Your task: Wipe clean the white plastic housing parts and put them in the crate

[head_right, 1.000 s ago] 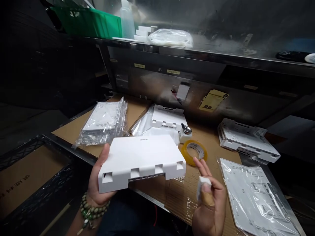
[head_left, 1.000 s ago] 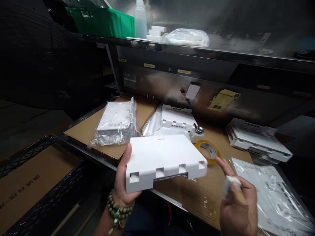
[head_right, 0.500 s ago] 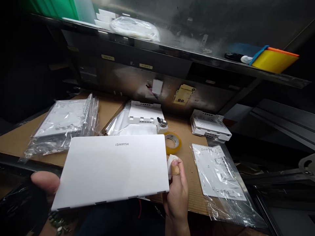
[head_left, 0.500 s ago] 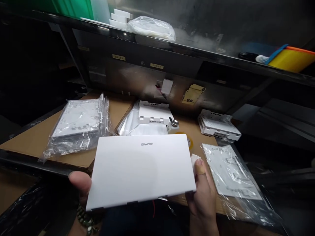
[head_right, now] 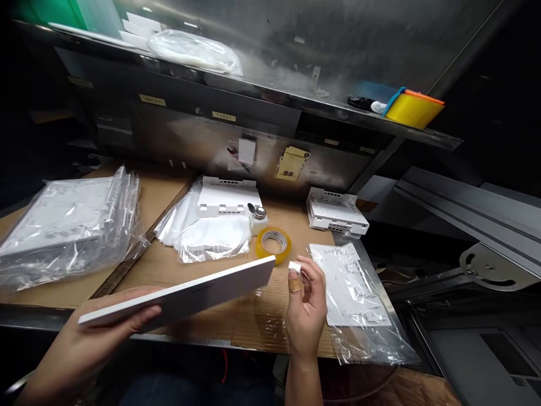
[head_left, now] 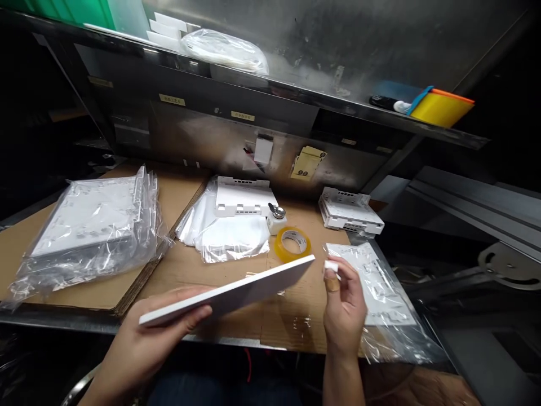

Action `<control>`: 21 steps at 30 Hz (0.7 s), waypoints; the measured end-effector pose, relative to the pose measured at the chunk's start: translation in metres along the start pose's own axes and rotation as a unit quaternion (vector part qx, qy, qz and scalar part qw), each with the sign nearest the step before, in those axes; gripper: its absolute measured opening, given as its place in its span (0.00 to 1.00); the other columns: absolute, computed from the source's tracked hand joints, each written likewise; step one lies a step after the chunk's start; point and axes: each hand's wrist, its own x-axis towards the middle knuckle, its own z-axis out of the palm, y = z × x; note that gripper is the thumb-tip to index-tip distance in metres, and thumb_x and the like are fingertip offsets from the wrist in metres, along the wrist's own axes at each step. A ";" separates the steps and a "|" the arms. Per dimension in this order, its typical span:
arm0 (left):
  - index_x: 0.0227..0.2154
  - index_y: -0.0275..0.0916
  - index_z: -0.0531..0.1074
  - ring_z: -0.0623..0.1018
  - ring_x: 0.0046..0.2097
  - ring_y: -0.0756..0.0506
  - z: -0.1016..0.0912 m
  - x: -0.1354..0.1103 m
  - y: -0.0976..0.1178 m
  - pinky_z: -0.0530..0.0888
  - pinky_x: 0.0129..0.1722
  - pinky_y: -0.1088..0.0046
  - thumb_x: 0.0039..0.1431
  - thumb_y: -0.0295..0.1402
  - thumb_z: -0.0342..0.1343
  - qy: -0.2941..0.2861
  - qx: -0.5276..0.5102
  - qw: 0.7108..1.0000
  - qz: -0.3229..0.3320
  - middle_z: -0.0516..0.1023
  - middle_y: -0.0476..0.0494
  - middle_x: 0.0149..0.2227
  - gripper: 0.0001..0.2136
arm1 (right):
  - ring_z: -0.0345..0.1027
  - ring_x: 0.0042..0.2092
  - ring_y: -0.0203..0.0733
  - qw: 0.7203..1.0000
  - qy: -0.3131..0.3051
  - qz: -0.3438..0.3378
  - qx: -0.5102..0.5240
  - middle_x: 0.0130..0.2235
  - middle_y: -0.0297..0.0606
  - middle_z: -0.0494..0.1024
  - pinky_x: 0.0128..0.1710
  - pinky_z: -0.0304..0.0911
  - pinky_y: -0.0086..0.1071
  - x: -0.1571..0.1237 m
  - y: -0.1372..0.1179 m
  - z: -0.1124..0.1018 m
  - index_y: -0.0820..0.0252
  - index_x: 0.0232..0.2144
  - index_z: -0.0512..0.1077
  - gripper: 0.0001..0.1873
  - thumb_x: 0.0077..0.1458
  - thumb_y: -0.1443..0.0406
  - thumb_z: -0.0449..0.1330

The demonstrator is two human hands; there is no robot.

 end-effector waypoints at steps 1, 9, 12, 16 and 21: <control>0.30 0.42 0.85 0.84 0.40 0.44 0.003 -0.003 0.000 0.78 0.43 0.83 0.36 0.24 0.77 -0.016 0.024 0.998 0.048 0.87 0.48 0.35 0.14 | 0.71 0.53 0.44 0.999 0.023 -0.022 -0.020 0.49 0.40 0.76 0.51 0.68 0.40 0.001 -0.006 -0.001 0.54 0.45 0.77 0.09 0.63 0.62 0.65; 0.31 0.47 0.86 0.82 0.49 0.39 0.019 -0.020 -0.007 0.76 0.54 0.78 0.39 0.24 0.76 -0.003 -0.008 0.998 0.069 0.86 0.50 0.41 0.15 | 0.71 0.39 0.38 0.989 -0.104 -0.103 -0.027 0.39 0.34 0.75 0.35 0.68 0.31 -0.007 -0.063 0.016 0.50 0.42 0.79 0.10 0.60 0.71 0.66; 0.39 0.48 0.85 0.84 0.48 0.40 0.010 -0.014 -0.011 0.78 0.52 0.76 0.49 0.29 0.72 -0.069 0.108 0.971 0.200 0.87 0.50 0.44 0.14 | 0.71 0.38 0.36 0.988 -0.111 -0.102 -0.024 0.38 0.34 0.74 0.33 0.67 0.29 -0.006 -0.067 0.020 0.51 0.41 0.79 0.09 0.60 0.71 0.65; 0.53 0.51 0.79 0.83 0.52 0.45 -0.002 -0.006 -0.015 0.77 0.53 0.78 0.63 0.28 0.62 -0.139 0.251 0.897 0.335 0.84 0.53 0.52 0.17 | 0.69 0.36 0.33 0.986 -0.130 -0.099 -0.022 0.38 0.33 0.74 0.32 0.67 0.26 -0.010 -0.074 0.025 0.53 0.40 0.79 0.09 0.60 0.72 0.65; 0.56 0.50 0.75 0.80 0.56 0.48 0.000 -0.008 -0.015 0.73 0.58 0.80 0.66 0.25 0.57 -0.154 0.263 0.875 0.376 0.82 0.53 0.56 0.19 | 0.72 0.36 0.35 0.975 -0.180 -0.133 -0.001 0.36 0.35 0.75 0.35 0.70 0.27 -0.027 -0.088 0.041 0.57 0.39 0.78 0.09 0.57 0.74 0.65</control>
